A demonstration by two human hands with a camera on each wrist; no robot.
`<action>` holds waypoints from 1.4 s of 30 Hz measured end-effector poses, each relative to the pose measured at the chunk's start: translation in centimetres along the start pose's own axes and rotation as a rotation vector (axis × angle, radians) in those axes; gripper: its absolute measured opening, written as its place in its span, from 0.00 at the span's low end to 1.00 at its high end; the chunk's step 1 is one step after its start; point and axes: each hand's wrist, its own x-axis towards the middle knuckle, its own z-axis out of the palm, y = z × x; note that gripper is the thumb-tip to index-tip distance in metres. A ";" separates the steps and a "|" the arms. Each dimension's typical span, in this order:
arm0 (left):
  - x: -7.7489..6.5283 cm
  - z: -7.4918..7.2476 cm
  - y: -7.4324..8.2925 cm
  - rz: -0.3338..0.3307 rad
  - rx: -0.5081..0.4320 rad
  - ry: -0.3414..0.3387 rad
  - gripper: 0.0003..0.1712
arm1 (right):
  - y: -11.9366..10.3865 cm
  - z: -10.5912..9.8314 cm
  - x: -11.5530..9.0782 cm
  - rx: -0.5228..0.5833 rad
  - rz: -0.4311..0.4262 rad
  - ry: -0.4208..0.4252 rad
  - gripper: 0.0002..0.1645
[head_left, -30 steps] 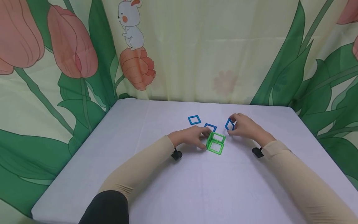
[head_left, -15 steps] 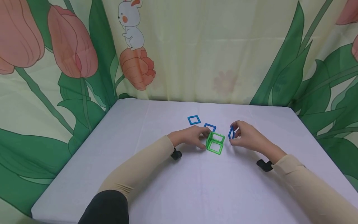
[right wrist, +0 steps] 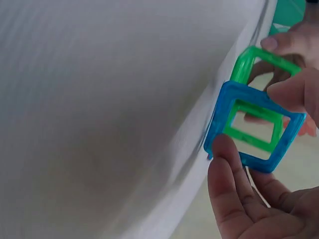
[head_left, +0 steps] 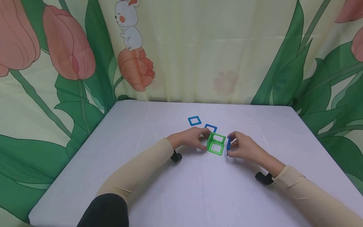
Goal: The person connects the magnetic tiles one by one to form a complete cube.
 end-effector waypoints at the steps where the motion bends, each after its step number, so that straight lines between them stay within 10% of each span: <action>1: 0.0 -0.1 0.1 -0.001 0.004 0.000 0.36 | -0.1 0.1 0.0 0.006 -0.002 0.006 0.39; 42: 1.0 -2.3 -0.7 -0.020 -0.040 -0.034 0.35 | -1.6 1.0 -0.2 0.022 0.000 0.004 0.43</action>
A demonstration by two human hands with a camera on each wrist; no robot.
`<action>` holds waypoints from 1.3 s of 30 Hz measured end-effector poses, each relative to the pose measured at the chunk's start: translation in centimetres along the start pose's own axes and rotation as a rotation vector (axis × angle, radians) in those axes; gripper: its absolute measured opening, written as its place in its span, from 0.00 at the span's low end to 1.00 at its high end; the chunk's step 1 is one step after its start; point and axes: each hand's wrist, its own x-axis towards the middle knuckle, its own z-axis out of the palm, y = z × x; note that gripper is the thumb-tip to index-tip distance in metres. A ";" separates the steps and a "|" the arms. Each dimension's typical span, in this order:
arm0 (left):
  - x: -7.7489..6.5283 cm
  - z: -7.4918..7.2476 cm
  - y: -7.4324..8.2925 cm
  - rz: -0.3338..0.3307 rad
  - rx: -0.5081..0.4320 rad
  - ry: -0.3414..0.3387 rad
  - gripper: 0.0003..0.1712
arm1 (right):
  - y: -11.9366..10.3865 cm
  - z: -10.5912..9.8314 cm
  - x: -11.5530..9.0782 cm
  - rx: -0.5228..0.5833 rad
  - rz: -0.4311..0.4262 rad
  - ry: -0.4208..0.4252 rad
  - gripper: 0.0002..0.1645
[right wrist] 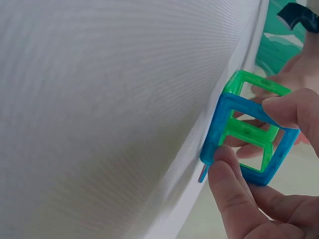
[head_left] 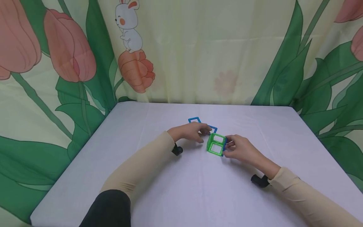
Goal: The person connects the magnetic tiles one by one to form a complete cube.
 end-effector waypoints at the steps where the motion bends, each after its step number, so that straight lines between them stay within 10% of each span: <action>1: 0.2 -0.3 -0.3 -0.003 -0.004 0.020 0.35 | 0.0 0.0 0.0 0.002 -0.001 0.002 0.43; 8: 1.1 -2.0 -3.5 -0.050 -0.072 0.198 0.37 | 0.1 0.0 0.0 -0.013 0.004 0.008 0.43; 15: 0.7 -3.0 -6.1 -0.233 -0.087 0.365 0.38 | -0.1 0.1 0.0 -0.015 0.017 0.000 0.43; 39: 1.9 -3.2 -5.5 -0.322 0.111 0.328 0.32 | -0.3 -0.3 -0.1 0.005 0.039 -0.011 0.42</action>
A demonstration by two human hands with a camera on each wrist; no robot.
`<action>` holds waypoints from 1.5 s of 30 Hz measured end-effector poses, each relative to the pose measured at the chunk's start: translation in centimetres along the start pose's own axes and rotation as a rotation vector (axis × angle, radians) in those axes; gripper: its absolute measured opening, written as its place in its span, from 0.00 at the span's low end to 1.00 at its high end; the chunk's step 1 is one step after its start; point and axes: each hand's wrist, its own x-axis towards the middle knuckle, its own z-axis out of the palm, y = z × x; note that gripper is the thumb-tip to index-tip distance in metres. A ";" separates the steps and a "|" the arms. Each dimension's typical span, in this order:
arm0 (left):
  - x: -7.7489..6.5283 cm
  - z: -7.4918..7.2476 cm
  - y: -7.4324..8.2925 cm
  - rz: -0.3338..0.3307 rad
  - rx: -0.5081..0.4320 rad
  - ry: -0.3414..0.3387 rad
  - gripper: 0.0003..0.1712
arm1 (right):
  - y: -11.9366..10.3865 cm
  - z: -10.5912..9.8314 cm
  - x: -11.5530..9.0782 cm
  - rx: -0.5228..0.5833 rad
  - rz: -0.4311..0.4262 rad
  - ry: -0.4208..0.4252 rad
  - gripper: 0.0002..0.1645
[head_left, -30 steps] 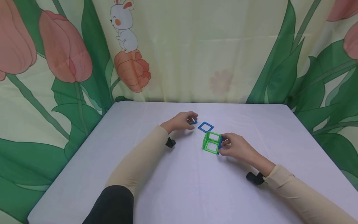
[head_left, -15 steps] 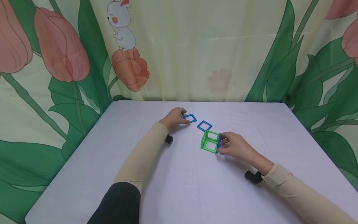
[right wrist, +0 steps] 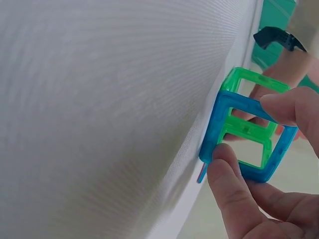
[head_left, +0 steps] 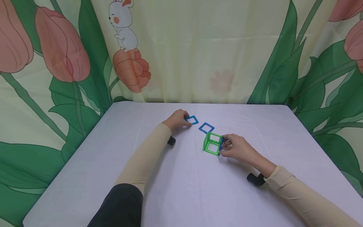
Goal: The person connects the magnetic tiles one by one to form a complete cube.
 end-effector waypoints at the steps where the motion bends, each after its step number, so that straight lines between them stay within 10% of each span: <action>1: 0.0 0.0 -0.1 -0.001 0.001 -0.001 0.32 | 0.0 0.1 0.0 0.001 0.001 -0.001 0.42; 9: 0.4 0.5 -0.6 0.049 -0.079 0.032 0.33 | -0.1 0.2 0.0 0.002 0.008 -0.002 0.42; 16: -0.2 0.6 -0.2 0.112 -0.189 0.083 0.10 | -0.2 0.1 0.0 -0.009 0.003 -0.001 0.42; 32: -7.1 -1.3 3.2 0.400 -0.408 0.161 0.07 | -0.4 -0.5 0.2 -0.017 0.025 -0.011 0.42; 45: -9.8 1.9 7.2 0.559 -0.294 0.050 0.05 | -0.2 -0.5 0.2 -0.012 0.004 -0.024 0.41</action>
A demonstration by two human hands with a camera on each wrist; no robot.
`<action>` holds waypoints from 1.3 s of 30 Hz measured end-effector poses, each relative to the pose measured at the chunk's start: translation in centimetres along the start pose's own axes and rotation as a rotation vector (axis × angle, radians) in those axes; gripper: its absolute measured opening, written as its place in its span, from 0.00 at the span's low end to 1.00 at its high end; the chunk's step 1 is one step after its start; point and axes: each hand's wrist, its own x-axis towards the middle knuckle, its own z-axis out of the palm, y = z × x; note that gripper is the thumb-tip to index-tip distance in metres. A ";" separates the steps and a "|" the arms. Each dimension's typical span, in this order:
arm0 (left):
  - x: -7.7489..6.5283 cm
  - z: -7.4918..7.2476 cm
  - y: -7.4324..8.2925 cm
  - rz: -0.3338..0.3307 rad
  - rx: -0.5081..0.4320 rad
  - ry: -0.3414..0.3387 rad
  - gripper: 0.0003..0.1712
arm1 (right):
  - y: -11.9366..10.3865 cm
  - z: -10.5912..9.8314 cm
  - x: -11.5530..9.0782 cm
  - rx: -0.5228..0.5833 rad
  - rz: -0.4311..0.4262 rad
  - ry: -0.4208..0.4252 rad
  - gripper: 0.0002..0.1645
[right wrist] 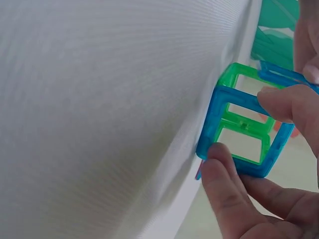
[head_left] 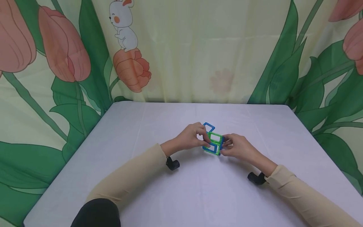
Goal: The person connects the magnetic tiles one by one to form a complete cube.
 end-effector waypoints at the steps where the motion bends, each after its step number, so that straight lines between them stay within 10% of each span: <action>1: 0.1 0.3 0.0 0.011 0.014 -0.009 0.05 | 0.0 0.0 0.0 -0.002 -0.004 0.001 0.40; 39: 1.2 1.8 -0.6 -0.039 0.120 -0.079 0.06 | -0.1 -0.1 0.2 -0.021 0.001 0.004 0.44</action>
